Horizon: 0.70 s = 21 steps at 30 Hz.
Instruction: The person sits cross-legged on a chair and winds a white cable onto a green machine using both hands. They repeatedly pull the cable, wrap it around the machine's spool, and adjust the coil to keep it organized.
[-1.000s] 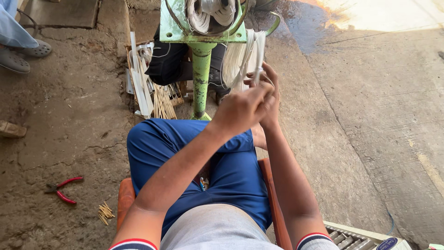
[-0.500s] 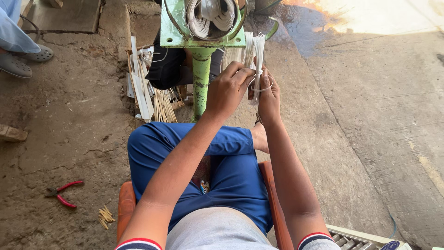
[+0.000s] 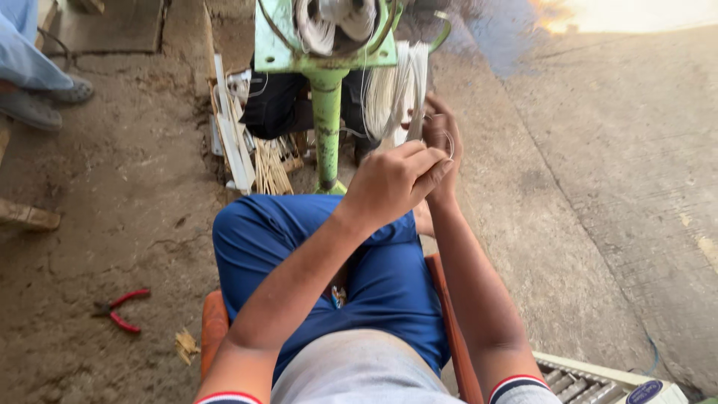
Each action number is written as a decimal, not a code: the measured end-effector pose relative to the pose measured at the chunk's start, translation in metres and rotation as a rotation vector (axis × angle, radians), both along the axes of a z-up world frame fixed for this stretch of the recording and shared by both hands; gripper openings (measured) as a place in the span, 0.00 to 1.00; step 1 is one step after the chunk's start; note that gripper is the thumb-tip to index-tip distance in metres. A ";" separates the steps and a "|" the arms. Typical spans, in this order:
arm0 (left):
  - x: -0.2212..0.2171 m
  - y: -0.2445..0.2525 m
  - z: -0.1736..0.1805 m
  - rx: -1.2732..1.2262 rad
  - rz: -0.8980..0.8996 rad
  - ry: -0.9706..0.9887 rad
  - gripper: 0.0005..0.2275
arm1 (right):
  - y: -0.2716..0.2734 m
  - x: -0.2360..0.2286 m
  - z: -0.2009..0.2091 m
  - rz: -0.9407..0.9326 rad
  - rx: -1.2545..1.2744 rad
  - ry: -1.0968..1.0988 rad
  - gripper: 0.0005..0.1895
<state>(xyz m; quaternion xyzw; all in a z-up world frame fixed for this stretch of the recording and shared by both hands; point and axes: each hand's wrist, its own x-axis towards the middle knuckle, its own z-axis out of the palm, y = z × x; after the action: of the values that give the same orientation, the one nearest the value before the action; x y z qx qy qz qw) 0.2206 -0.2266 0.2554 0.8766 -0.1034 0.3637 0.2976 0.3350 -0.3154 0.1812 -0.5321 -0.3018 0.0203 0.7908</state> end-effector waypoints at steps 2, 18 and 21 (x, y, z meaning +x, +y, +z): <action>0.006 0.004 0.001 0.027 0.071 -0.039 0.06 | 0.004 0.010 0.003 -0.010 0.075 0.164 0.24; 0.022 0.029 -0.002 -0.104 0.113 -0.201 0.06 | -0.001 0.004 0.006 0.154 -0.041 -0.048 0.30; 0.009 0.019 0.000 -0.255 -0.048 0.017 0.08 | -0.006 -0.005 0.007 0.132 -0.029 -0.076 0.35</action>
<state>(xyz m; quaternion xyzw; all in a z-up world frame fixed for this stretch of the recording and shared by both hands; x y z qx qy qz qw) 0.2300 -0.2076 0.2549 0.8318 -0.0746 0.3595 0.4162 0.3302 -0.3217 0.1881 -0.5230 -0.3658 0.0564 0.7678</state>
